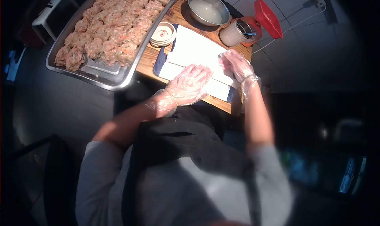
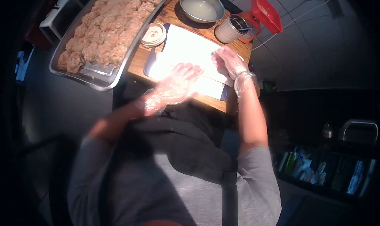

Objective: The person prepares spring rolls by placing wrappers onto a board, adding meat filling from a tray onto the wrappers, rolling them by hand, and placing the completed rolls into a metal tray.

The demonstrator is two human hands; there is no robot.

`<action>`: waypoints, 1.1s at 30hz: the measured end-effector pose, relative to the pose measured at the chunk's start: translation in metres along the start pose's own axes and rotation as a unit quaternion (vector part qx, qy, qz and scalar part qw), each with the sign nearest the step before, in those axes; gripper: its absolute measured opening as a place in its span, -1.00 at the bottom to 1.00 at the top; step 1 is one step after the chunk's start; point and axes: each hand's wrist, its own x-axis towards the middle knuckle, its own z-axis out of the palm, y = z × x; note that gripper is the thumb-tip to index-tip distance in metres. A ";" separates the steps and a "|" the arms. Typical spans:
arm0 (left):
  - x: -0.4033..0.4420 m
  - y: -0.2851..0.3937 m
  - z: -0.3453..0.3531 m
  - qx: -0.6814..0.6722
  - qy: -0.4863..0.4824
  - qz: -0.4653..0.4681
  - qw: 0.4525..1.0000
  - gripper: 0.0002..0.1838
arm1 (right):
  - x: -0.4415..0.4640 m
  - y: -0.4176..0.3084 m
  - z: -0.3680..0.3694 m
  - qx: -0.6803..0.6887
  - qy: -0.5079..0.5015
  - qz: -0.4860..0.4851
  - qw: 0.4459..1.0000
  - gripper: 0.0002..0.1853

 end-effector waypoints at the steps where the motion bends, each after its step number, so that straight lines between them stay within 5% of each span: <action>1: 0.000 0.001 -0.004 0.001 -0.003 0.000 1.000 -0.25 | 0.000 0.003 -0.004 -0.016 0.010 0.017 1.000 -0.69; 3: 0.003 0.001 -0.006 0.010 0.004 0.003 1.000 -0.25 | 0.001 -0.001 -0.002 -0.047 0.028 0.047 0.997 -0.69; 4: 0.003 0.001 -0.005 0.016 0.011 0.005 1.000 -0.26 | 0.014 -0.001 0.009 -0.105 0.003 -0.013 0.994 -0.69; 7: 0.001 0.002 -0.008 -0.005 -0.026 -0.002 1.000 -0.27 | 0.043 -0.008 0.083 -0.024 -0.015 -0.016 0.999 -0.68; 8: 0.001 0.001 -0.009 -0.019 -0.045 -0.006 0.999 -0.27 | 0.047 -0.023 0.092 -0.059 -0.121 -0.033 0.990 -0.70; 10: -0.002 0.001 -0.001 -0.028 0.008 -0.006 1.000 -0.31 | 0.029 -0.051 0.098 -0.100 -0.106 -0.011 0.989 -0.71; 12: -0.003 0.000 0.005 -0.003 0.080 0.011 0.997 -0.31 | 0.015 -0.046 0.069 -0.144 -0.066 -0.029 0.987 -0.74; 14: 0.001 -0.001 -0.003 -0.010 0.046 0.022 0.999 -0.29 | 0.017 -0.007 0.017 -0.006 -0.023 0.090 0.996 -0.80; 18: 0.001 -0.002 0.007 -0.046 0.032 0.009 0.998 -0.29 | 0.000 0.004 -0.009 0.019 0.011 0.113 0.993 -0.84; 25: -0.002 -0.001 0.007 -0.038 0.057 0.008 0.998 -0.32 | 0.045 -0.022 0.098 0.053 -0.059 0.010 0.997 -0.79; 27: -0.001 -0.002 0.007 -0.034 0.061 0.012 0.997 -0.32 | 0.067 0.018 0.056 -0.130 -0.013 -0.157 0.979 -0.78; 29: -0.002 -0.003 0.008 -0.030 0.061 0.016 0.998 -0.31 | 0.054 0.017 0.033 0.130 0.038 -0.047 0.990 -0.77; 33: -0.002 -0.002 0.009 -0.030 0.066 0.021 0.997 -0.31 | 0.024 0.011 0.019 0.250 0.017 -0.034 0.968 -0.83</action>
